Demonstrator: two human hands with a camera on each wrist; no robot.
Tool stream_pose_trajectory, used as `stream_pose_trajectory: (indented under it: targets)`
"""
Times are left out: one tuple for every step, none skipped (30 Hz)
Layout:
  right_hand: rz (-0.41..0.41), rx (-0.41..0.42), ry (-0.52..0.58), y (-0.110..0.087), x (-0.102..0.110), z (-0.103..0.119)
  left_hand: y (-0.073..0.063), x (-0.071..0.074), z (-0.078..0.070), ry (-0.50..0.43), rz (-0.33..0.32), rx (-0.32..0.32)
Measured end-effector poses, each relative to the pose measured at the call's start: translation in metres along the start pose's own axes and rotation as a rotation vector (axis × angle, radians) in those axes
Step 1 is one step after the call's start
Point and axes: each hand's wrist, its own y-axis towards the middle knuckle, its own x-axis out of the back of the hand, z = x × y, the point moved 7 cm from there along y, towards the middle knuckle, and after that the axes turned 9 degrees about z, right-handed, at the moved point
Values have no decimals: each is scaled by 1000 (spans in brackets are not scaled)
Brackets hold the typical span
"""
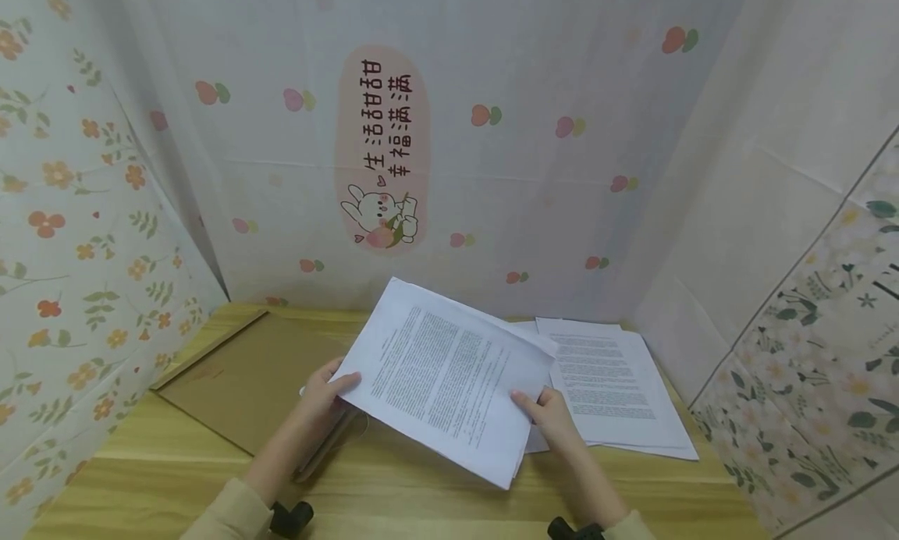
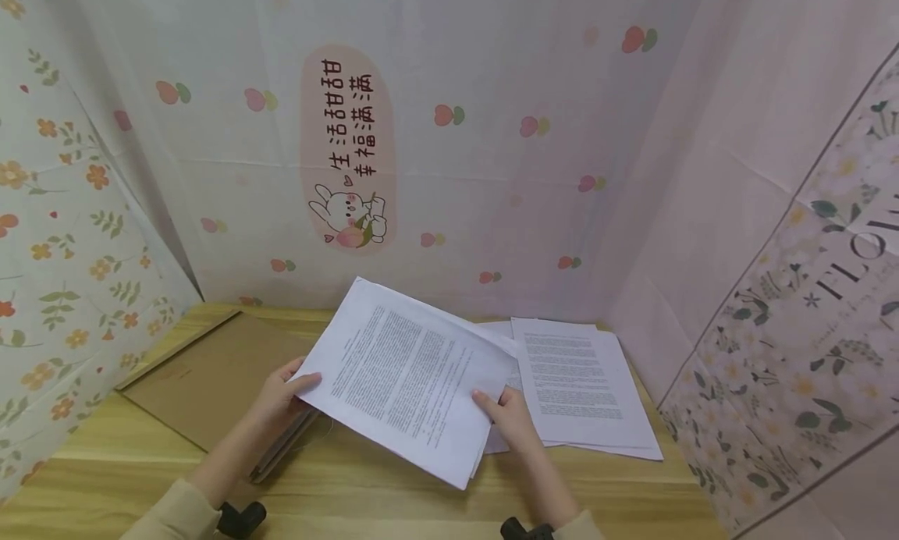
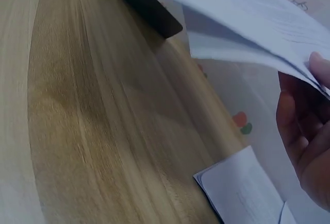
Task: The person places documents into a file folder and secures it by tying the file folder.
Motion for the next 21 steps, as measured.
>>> stream_pose_trajectory:
  targets:
    - [12,-2,-9,0,0,0,0,1,0,15,17,6]
    - [21,-5,-15,1,0,1,0,1,-1,26,33,9]
    - [24,-9,-17,1,0,2,0,1,-2,35,52,15]
    - [26,-11,-19,1,0,2,0,1,-2,38,75,19]
    - [28,-13,-18,1,1,3,0,1,-3,45,105,20]
    - [33,-14,-17,1,2,4,-1,0,-3,56,129,24]
    - [39,-19,-16,0,2,7,-1,0,-4,72,156,24]
    - [48,-18,-12,-2,2,12,-2,-1,-5,82,176,26]
    - [58,-16,-14,-4,1,16,-2,-1,-5,94,194,28]
    - [69,-16,-16,-5,1,18,-2,-1,-5,105,209,30]
    - [82,-15,-9,-5,1,19,-2,-2,-5,115,225,31]
    - [93,-15,-8,-5,1,19,-2,-2,-5,119,237,33]
    - [101,-15,-9,-5,0,19,-3,-3,-4,120,248,36]
    - [107,-8,-10,-4,1,16,-3,-3,-4,119,257,41]
    - [110,-2,-10,-2,1,13,-3,-3,-3,115,263,49]
    - [115,3,-5,-1,2,9,-3,-3,-2,112,272,59]
    - [122,11,-1,0,3,7,-3,-3,-1,109,280,70]
    - [125,14,-3,0,3,6,-4,-3,0,117,282,79]
    - [127,15,-5,0,4,6,-4,-2,1,128,283,89]
    - [128,15,-3,0,4,5,-4,-1,2,142,283,97]
    - [130,14,-1,0,4,4,-5,-1,3,159,284,102]
